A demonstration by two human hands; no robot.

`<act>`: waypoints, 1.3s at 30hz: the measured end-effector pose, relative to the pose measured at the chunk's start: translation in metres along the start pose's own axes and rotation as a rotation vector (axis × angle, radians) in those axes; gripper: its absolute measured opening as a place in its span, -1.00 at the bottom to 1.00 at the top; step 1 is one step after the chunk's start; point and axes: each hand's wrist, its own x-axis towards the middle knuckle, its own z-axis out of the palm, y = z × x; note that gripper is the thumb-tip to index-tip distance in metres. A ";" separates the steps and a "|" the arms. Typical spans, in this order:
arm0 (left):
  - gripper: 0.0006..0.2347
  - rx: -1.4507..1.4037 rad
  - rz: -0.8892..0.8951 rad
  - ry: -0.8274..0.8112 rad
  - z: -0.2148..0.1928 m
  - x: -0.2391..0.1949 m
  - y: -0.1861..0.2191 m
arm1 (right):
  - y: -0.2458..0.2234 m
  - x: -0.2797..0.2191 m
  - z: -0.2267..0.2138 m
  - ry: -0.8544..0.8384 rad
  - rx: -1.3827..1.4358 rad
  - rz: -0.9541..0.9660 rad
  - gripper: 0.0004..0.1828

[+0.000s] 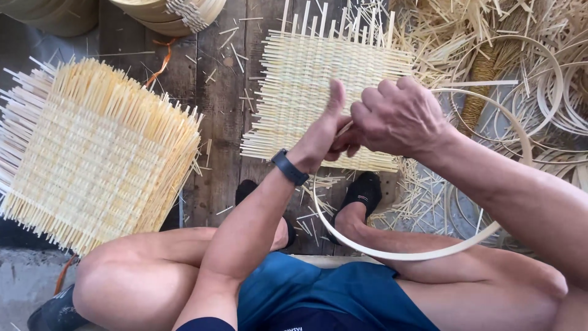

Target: The person is weaving a circular bamboo lid, fitting it into a bamboo rim, and trimming the edges using scissors.

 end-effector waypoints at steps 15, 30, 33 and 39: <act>-0.42 -0.324 0.088 0.185 0.000 -0.002 0.018 | 0.026 -0.013 0.003 0.121 0.034 0.220 -0.29; -0.67 -0.327 0.284 0.431 -0.069 -0.003 0.016 | 0.061 -0.031 -0.030 0.060 1.075 1.171 -0.33; -0.64 -0.601 0.430 0.405 -0.084 -0.007 0.024 | 0.062 -0.075 0.039 0.346 1.689 1.299 -0.47; -0.59 -0.803 0.436 0.419 -0.097 0.014 -0.026 | 0.044 -0.070 0.074 0.764 1.939 1.282 -0.56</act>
